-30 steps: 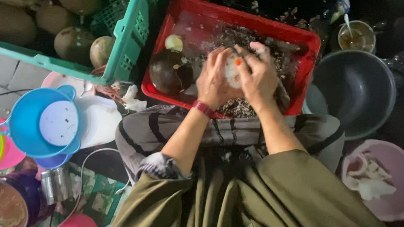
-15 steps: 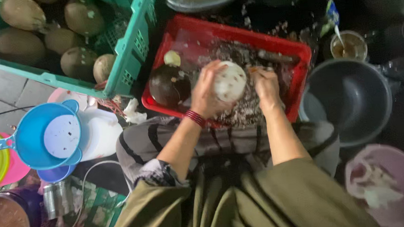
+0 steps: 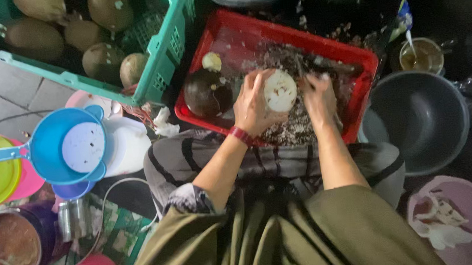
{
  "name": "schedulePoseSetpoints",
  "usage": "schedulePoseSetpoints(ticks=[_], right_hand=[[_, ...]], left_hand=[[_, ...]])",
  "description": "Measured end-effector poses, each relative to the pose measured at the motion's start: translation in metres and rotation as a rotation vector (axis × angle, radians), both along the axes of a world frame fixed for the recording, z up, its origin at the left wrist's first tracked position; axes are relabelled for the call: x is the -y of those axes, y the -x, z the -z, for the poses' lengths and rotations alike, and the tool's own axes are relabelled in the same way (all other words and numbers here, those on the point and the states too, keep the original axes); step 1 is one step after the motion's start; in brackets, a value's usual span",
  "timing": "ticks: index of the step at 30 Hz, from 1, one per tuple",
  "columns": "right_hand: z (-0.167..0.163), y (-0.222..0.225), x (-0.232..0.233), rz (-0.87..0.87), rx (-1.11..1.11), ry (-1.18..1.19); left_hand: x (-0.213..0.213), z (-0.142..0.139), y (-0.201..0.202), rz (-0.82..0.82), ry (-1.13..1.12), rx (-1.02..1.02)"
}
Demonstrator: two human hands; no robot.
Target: The person sits on the floor and uses a knife to trim and peel the outer husk from coconuts, rotating each coconut to scrape off the dark outer layer. Peeled coconuts are placed in a tray and basin, and discarded husk fibers accumulate on the work tray.
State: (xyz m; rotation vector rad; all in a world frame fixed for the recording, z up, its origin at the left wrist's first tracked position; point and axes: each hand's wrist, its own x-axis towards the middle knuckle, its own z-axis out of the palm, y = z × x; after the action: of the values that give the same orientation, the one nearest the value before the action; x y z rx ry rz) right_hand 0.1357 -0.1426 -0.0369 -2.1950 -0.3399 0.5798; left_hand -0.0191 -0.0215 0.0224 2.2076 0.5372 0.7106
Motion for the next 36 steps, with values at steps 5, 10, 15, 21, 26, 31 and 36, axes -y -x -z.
schedulePoseSetpoints(ticks=[5,10,15,21,26,31,36], right_hand=[[0.05,-0.012,0.041,-0.212,0.686,-0.014],[0.049,-0.054,0.051,-0.167,0.729,-0.028],[0.032,-0.092,0.039,-0.098,0.817,-0.023],[0.034,-0.104,0.027,-0.211,0.467,0.241],[0.065,-0.084,0.073,-0.386,0.313,0.513],[0.053,-0.065,0.073,-0.334,0.279,0.534],[-0.03,-0.048,0.051,-0.106,0.092,0.546]], left_hand=[[0.001,0.005,0.001,-0.034,0.196,0.204],[-0.023,0.006,0.001,-0.137,0.613,0.727],[-0.048,0.011,0.022,0.375,1.67,0.916],[-0.043,0.037,0.025,0.207,1.878,0.975],[-0.046,0.051,0.018,0.292,1.922,0.877],[-0.041,0.063,0.007,0.434,2.023,0.851],[-0.047,0.064,0.007,0.512,1.987,0.856]])
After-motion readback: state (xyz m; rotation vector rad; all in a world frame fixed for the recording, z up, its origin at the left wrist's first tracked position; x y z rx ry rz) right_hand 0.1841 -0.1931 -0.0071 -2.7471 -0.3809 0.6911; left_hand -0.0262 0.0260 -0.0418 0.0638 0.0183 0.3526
